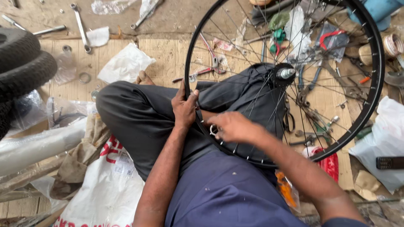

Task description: The person sits on the floor and uses a spoke wrench to tighten the nipples on a bicycle wheel. They rotate the wheel and adjust multiple spokes to true the rim.

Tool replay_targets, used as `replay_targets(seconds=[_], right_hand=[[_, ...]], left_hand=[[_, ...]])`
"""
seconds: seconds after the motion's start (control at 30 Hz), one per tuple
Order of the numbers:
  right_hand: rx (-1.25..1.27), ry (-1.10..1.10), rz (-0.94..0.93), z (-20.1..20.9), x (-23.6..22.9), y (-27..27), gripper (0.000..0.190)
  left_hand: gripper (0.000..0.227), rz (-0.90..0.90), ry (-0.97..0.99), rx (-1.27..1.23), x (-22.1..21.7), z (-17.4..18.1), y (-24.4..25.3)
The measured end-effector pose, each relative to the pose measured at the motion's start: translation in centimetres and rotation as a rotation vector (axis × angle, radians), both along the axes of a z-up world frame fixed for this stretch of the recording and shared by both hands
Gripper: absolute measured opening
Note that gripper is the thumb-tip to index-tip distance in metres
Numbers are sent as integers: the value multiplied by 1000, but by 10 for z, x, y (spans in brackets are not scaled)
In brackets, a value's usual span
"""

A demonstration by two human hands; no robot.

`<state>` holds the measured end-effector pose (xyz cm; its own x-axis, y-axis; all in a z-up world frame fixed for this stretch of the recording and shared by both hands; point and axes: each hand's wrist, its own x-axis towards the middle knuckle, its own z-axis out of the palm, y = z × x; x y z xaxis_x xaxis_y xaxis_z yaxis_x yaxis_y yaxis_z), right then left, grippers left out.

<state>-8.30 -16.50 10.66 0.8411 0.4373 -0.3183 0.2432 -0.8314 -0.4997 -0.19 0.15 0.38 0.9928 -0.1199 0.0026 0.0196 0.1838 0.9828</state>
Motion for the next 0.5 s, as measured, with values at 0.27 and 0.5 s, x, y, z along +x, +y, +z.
replay_targets(seconds=[0.27, 0.5], right_hand=[[208, -604, 57, 8, -40, -8, 22], [-240, -304, -42, -28, -18, 19, 28]], left_hand=[[60, 3, 42, 11, 2, -4, -3], [59, 28, -11, -69, 3, -7, -5]])
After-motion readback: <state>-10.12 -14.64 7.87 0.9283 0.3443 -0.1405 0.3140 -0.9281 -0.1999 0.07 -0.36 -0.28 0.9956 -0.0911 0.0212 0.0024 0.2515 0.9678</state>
